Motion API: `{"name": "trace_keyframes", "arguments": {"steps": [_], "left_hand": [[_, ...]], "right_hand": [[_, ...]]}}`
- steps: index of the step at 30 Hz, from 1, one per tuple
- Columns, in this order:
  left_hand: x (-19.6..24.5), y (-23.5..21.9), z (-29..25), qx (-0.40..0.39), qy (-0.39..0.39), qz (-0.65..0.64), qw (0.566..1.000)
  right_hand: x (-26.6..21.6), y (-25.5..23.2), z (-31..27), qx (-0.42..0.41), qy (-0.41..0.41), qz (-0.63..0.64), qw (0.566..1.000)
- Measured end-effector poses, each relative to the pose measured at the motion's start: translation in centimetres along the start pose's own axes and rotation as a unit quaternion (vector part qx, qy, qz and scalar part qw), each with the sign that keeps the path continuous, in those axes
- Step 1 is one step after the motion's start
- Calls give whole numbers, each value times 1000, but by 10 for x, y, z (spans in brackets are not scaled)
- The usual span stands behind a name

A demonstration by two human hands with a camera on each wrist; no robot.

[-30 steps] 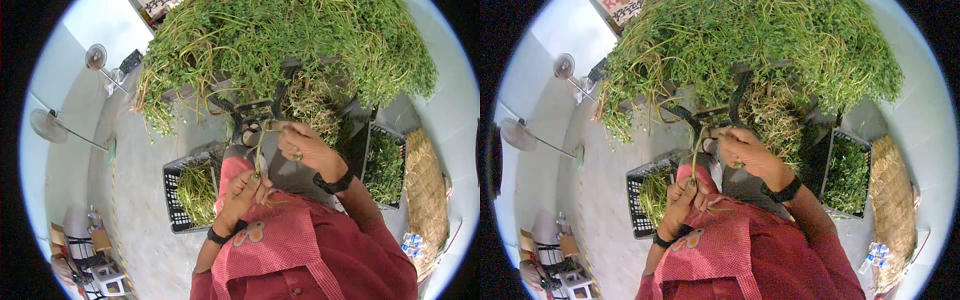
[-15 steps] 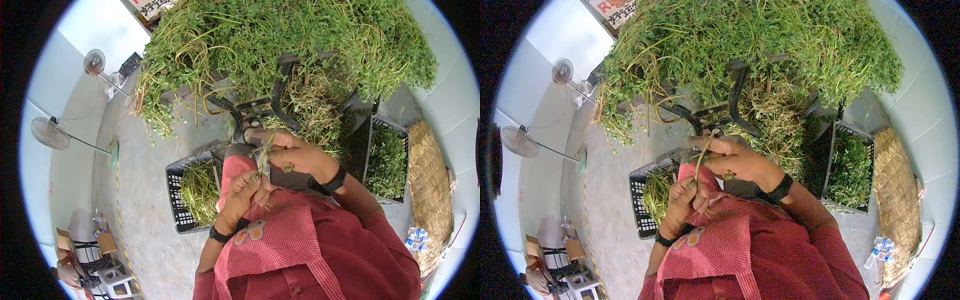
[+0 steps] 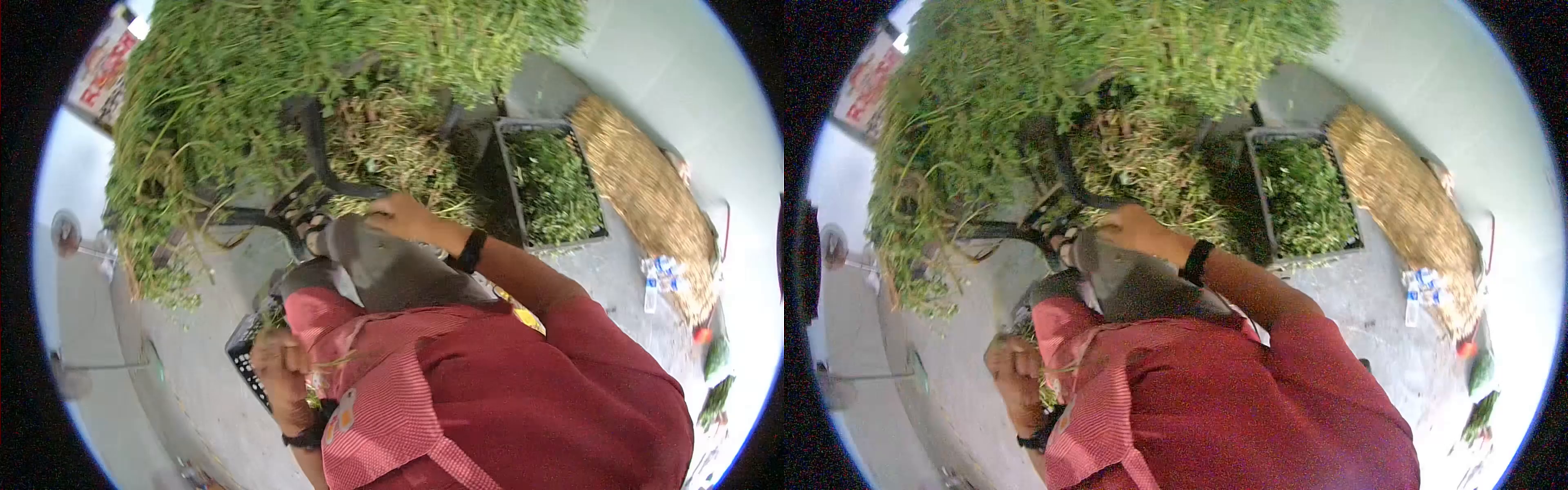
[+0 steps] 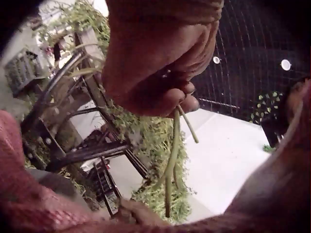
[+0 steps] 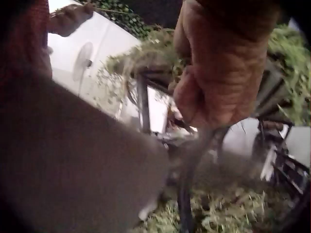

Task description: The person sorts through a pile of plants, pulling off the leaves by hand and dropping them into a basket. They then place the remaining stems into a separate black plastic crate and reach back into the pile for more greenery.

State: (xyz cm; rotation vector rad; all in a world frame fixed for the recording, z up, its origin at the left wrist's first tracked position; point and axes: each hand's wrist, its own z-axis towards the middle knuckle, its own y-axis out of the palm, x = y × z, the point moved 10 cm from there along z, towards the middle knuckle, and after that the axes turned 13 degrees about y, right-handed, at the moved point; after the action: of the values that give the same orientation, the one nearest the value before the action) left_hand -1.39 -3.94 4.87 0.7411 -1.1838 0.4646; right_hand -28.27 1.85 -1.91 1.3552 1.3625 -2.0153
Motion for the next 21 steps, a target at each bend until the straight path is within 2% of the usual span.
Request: {"name": "trace_keyframes", "arguments": {"steps": [2,3,4,6,8,9,10,11,12,14,16,19,21], "left_hand": [[-3,-33,0,73,5,-29,997],[-2,-46,-1,104,12,-24,994],[-2,-52,0,112,17,-23,993],[-1,-89,-9,198,-5,37,979],[-7,-139,-19,134,30,224,965],[-6,-139,-25,148,6,101,984],[-13,-156,-27,171,-21,60,983],[-12,-161,-35,195,4,54,979],[-13,-169,-44,226,2,71,972],[-20,-193,-55,281,0,64,957],[-32,-226,-76,334,-13,54,941],[-75,-301,-106,372,-38,40,926],[-91,-341,-121,308,14,149,940]], "right_hand": [[115,-10,-6,-50,171,65,982],[151,-36,-13,9,219,-54,974],[219,-63,-37,99,374,69,919],[273,-122,-60,132,349,77,925],[313,-166,-74,123,331,196,915],[331,-181,-73,112,329,236,908],[349,-193,-73,98,326,230,912],[358,-248,-74,147,270,-111,945],[362,-259,-83,173,298,-116,932],[360,-242,-83,172,379,123,901],[342,-204,-72,139,409,259,864],[273,-145,-30,77,365,304,876],[214,-108,10,13,281,323,903]]}}
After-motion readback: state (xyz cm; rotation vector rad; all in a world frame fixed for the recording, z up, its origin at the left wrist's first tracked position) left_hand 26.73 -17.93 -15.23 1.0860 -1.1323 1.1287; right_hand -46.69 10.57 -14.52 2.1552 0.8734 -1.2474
